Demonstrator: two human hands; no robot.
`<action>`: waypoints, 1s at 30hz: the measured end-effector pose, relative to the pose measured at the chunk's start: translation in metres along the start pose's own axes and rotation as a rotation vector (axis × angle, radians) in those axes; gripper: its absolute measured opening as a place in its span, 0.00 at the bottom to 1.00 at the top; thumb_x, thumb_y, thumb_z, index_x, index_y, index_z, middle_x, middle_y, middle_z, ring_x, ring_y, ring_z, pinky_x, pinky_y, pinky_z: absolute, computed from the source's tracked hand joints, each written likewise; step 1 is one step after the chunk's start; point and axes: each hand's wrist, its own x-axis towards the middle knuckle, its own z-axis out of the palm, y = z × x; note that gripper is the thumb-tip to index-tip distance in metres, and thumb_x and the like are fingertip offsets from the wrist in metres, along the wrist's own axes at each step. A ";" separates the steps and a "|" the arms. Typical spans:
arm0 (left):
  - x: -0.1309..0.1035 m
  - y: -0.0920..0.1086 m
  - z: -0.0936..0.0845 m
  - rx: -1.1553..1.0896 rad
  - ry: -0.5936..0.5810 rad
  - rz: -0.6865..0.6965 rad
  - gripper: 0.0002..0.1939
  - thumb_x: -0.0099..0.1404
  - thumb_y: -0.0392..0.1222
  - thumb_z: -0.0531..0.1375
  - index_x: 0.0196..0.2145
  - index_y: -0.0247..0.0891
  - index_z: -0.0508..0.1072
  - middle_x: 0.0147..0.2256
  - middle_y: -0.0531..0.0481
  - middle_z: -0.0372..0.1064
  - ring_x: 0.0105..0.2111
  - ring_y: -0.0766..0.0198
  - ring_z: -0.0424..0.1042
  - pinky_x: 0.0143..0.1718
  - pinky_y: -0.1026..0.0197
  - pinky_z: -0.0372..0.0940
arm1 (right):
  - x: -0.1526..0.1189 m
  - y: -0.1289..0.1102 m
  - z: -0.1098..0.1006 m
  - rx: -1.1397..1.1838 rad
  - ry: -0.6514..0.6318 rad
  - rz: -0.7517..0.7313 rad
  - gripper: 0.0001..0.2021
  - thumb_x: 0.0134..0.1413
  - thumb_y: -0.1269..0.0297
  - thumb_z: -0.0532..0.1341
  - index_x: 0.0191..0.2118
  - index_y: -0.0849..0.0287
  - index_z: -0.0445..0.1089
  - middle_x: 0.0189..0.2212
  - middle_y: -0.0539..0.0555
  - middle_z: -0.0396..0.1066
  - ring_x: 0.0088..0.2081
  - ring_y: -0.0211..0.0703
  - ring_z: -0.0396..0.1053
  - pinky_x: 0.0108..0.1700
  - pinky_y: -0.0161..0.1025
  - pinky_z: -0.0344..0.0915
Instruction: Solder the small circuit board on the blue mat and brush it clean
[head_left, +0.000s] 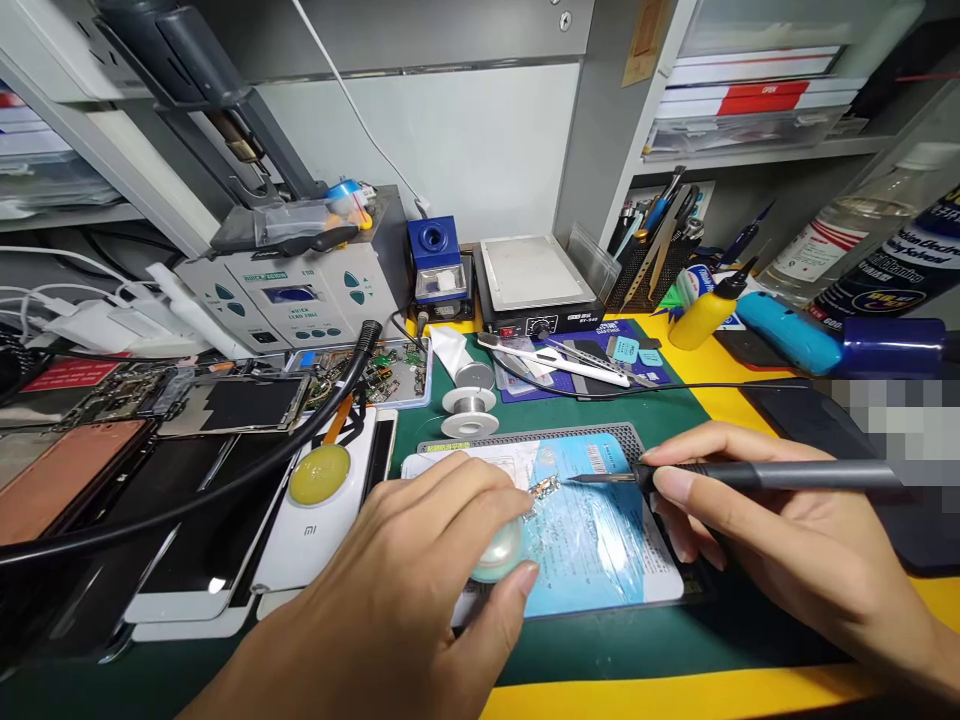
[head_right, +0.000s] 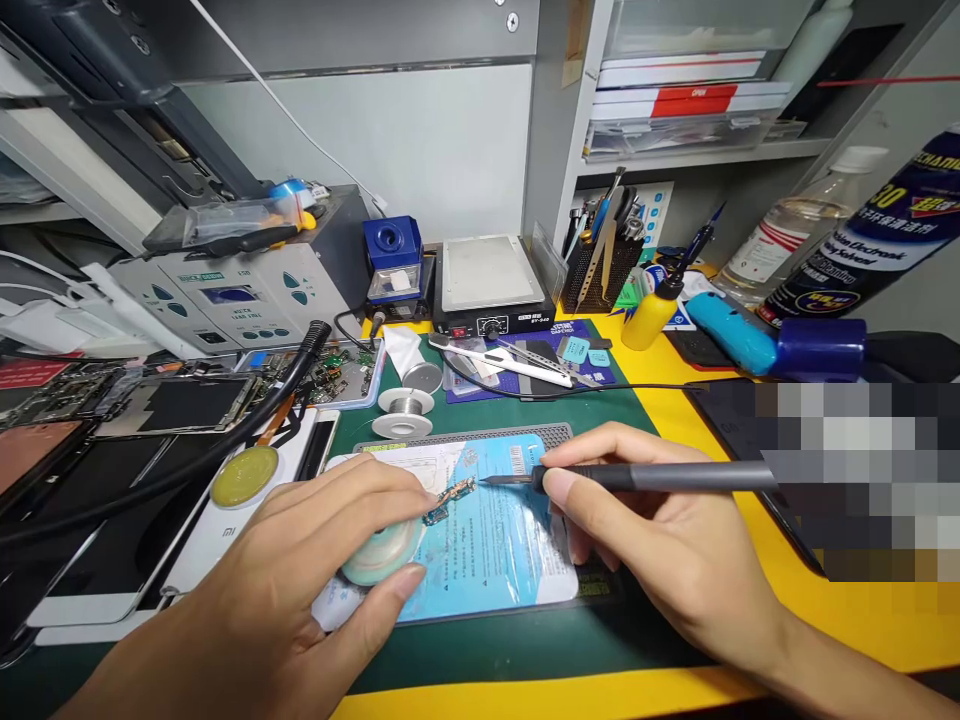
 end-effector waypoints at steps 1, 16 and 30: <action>0.000 0.000 0.000 -0.001 -0.004 -0.004 0.13 0.62 0.34 0.60 0.46 0.36 0.72 0.40 0.48 0.74 0.40 0.60 0.73 0.43 0.55 0.70 | 0.000 0.000 0.001 -0.010 0.003 -0.002 0.14 0.49 0.52 0.71 0.32 0.58 0.76 0.15 0.50 0.68 0.18 0.38 0.62 0.21 0.36 0.56; 0.002 0.000 -0.003 -0.019 -0.017 -0.039 0.14 0.63 0.34 0.59 0.48 0.37 0.70 0.42 0.48 0.73 0.42 0.61 0.72 0.44 0.57 0.68 | 0.003 -0.001 -0.002 -0.108 -0.033 0.033 0.16 0.53 0.48 0.68 0.34 0.59 0.75 0.15 0.51 0.69 0.19 0.41 0.64 0.22 0.38 0.58; -0.002 0.000 -0.007 -0.011 -0.043 -0.088 0.15 0.63 0.34 0.59 0.48 0.42 0.69 0.43 0.52 0.72 0.43 0.63 0.72 0.45 0.58 0.66 | 0.019 0.011 -0.003 0.203 -0.177 0.167 0.13 0.48 0.55 0.72 0.37 0.56 0.79 0.23 0.52 0.75 0.15 0.35 0.67 0.12 0.25 0.55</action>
